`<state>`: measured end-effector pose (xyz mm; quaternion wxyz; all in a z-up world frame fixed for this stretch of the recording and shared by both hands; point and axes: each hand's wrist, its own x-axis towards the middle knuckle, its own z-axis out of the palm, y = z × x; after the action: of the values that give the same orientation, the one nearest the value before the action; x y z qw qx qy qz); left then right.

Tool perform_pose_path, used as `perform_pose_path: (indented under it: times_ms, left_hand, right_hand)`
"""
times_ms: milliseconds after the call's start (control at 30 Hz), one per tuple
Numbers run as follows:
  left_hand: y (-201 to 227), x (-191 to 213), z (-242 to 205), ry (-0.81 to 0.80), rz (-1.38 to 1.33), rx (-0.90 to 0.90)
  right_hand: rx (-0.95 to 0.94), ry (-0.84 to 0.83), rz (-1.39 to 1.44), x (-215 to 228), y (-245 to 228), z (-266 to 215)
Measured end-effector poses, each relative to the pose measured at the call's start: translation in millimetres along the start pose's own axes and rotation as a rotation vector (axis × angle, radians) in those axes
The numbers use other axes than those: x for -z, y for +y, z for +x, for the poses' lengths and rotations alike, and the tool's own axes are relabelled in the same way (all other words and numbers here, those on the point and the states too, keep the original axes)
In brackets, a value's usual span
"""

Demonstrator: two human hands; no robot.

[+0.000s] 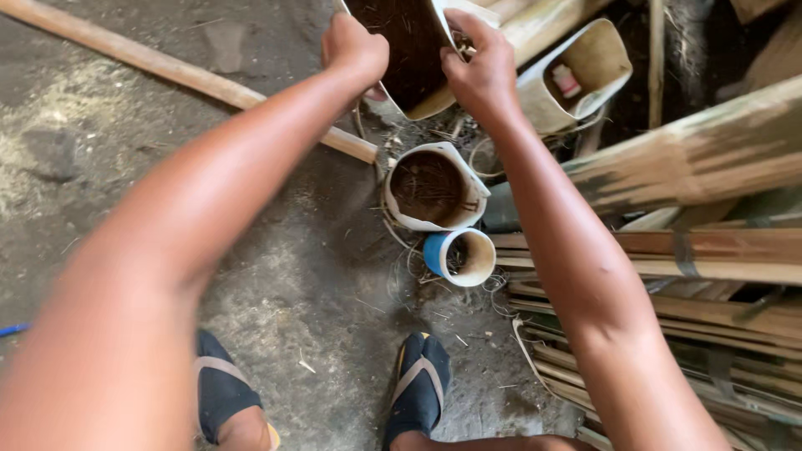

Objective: The person assembles a bamboo structure by nailing slats to a frame. They use a hammer to drive nails into the bamboo pieces, securing them together. The person then lifts the completed structure and places it against a wall.

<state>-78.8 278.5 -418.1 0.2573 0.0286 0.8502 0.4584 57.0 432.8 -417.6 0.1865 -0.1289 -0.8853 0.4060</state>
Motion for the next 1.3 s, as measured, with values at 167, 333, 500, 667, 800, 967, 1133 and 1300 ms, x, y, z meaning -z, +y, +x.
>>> perform_pose_path:
  times_ms: [167, 333, 500, 667, 800, 967, 1133, 1300]
  left_hand:
    - [-10.4, -61.0, -7.1, -0.166, -0.065, 0.249]
    - [-33.6, -33.6, -14.5, -0.318, -0.030, 0.129]
    - [-94.0, 58.8, -13.0, -0.420, 0.105, -0.102]
    - [-172.2, 89.5, 2.2, -0.152, 0.168, 0.243]
    - [-211.6, 77.1, -12.3, -0.050, -0.276, 0.407]
    - [-184.3, 66.6, -52.3, 0.047, -0.412, 0.070]
    - [-96.6, 31.0, -78.9, -0.159, -0.398, -0.396]
    - [-41.5, -1.3, -83.1, -0.242, -0.420, -0.520]
  right_hand:
    - [-0.342, -0.133, -0.399, -2.3, 35.5, -18.2]
    - [0.057, 0.182, -0.473, -12.8, -6.0, -49.2]
    - [0.116, -0.222, -0.072, -107.2, -42.5, -46.6]
    - [0.011, -0.315, -0.426, -207.4, -30.8, -47.4]
    - [-0.007, -0.389, -0.532, -226.9, -15.6, -72.6]
    - [-0.264, -0.186, 0.139, -209.5, -23.4, -97.9]
    - [-0.465, 0.130, 0.710, -150.2, -40.5, -110.5]
    - [-0.645, 0.474, 0.751, -92.8, -36.5, -78.5]
